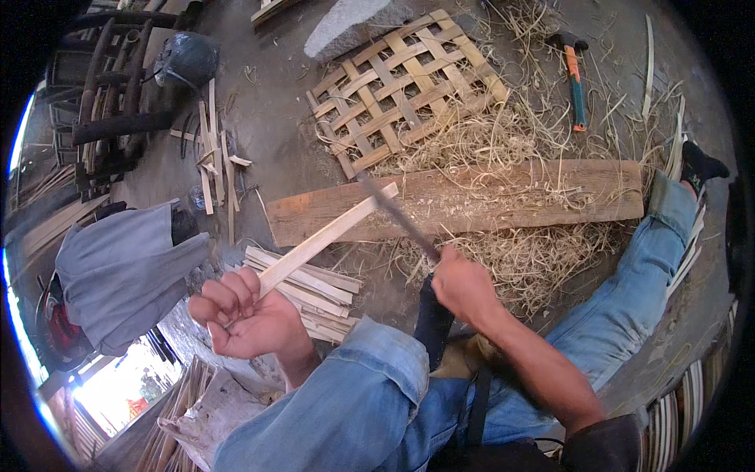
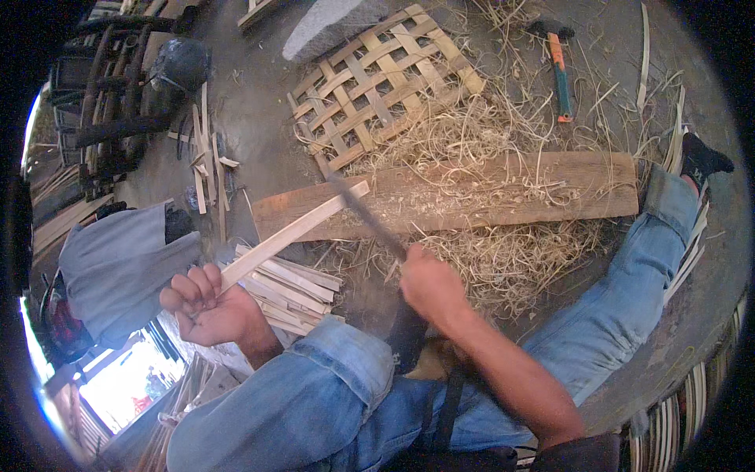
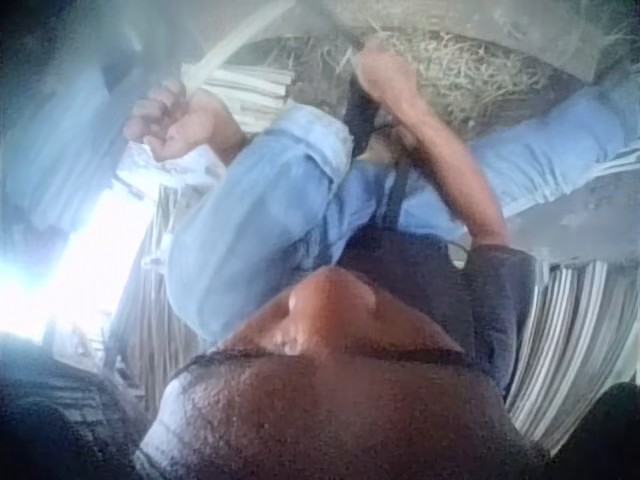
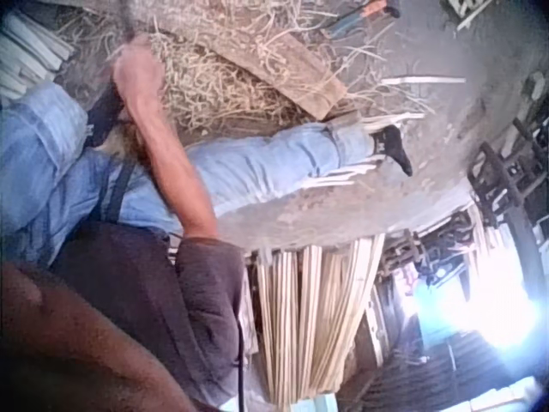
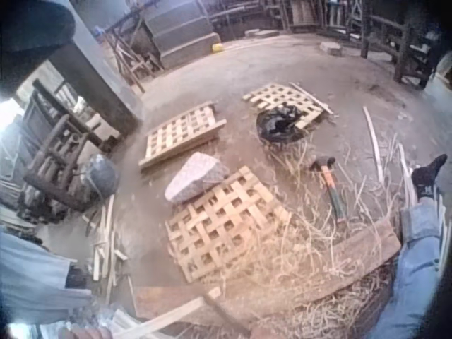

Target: The person sits on the floor and uses a knife to shave thin strips from a wooden stick held in the left hand. The person repeatedly shaves the stick and places the finished pieces on the floor.

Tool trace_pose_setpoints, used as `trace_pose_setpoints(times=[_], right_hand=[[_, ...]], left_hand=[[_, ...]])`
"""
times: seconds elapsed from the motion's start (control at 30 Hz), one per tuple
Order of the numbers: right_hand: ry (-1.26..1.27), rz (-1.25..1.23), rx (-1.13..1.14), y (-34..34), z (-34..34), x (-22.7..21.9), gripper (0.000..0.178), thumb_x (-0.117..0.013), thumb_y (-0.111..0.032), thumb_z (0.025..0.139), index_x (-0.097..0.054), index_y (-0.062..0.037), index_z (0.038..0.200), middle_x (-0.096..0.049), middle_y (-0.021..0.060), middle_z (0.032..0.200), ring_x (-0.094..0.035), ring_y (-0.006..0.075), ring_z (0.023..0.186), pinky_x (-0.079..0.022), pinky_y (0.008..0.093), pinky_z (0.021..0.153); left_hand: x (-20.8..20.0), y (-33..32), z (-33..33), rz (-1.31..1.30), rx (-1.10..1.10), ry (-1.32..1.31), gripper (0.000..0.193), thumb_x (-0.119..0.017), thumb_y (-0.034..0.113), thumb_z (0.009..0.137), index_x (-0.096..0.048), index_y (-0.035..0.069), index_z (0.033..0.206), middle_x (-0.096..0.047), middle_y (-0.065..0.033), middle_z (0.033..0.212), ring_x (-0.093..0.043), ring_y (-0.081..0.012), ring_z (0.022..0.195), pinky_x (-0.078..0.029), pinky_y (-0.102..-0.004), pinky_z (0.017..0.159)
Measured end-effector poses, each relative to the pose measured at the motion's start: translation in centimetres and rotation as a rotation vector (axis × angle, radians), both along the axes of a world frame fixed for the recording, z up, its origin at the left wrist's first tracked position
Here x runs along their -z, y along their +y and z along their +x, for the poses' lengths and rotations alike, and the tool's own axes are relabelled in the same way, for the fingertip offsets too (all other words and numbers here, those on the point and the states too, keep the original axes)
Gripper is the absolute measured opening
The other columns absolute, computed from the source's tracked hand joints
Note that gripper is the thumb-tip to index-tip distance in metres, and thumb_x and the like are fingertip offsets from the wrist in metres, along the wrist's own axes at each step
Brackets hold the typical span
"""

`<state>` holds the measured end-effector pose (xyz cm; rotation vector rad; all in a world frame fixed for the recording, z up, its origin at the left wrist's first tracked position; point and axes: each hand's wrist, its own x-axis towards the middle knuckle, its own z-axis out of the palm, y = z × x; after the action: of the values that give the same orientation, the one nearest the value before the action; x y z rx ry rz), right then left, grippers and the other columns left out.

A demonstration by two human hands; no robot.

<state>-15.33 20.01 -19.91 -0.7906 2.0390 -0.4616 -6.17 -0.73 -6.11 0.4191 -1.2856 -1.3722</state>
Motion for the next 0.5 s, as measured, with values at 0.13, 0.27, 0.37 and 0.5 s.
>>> trace_pose_setpoints(times=[0.13,0.27,0.37,0.5], right_hand=[[-0.022,-0.044,0.078,0.8,-1.4,-0.7,0.028,-0.061,-0.017,0.082,-0.047,0.003,0.097,-0.063,0.0256,0.085,-0.064,0.0435,0.073,-0.052,0.0506,0.067],[-0.056,-0.107,0.159,-0.6,-0.2,-1.3,0.031,-0.062,-0.019,0.081,-0.047,0.0023,0.098,-0.063,0.0247,0.082,-0.064,0.0433,0.073,-0.052,0.0507,0.068],[-0.267,-0.117,0.162,-2.8,1.4,-4.0,0.031,-0.06,-0.021,0.083,-0.047,0.0015,0.1,-0.063,0.025,0.081,-0.064,0.0434,0.074,-0.052,0.0514,0.068],[-0.409,-0.307,-0.006,-4.8,3.2,-11.2,0.027,-0.055,-0.02,0.085,-0.046,-0.0009,0.101,-0.063,0.0254,0.085,-0.064,0.0436,0.073,-0.052,0.0528,0.067]], left_hand=[[-0.5,-0.5,-0.2,0.069,0.058,0.069,0.027,-0.049,0.03,0.088,-0.031,0.014,0.077,-0.03,0.0003,0.07,-0.03,-0.0105,0.06,-0.028,-0.0261,0.058],[-0.3,-0.8,0.7,0.177,0.14,0.142,0.018,-0.048,0.021,0.092,-0.036,0.013,0.081,-0.034,-0.0004,0.078,-0.035,-0.0133,0.07,-0.033,-0.0293,0.07],[-0.6,-0.7,1.0,0.191,0.141,0.16,0.017,-0.048,0.017,0.093,-0.038,0.012,0.081,-0.034,-0.0001,0.08,-0.036,-0.0141,0.073,-0.034,-0.03,0.073],[0.2,-1.1,1.1,0.189,0.172,0.133,0.02,-0.053,0.022,0.094,-0.038,0.013,0.084,-0.036,-0.0001,0.084,-0.038,-0.0131,0.077,-0.035,-0.0308,0.077]])
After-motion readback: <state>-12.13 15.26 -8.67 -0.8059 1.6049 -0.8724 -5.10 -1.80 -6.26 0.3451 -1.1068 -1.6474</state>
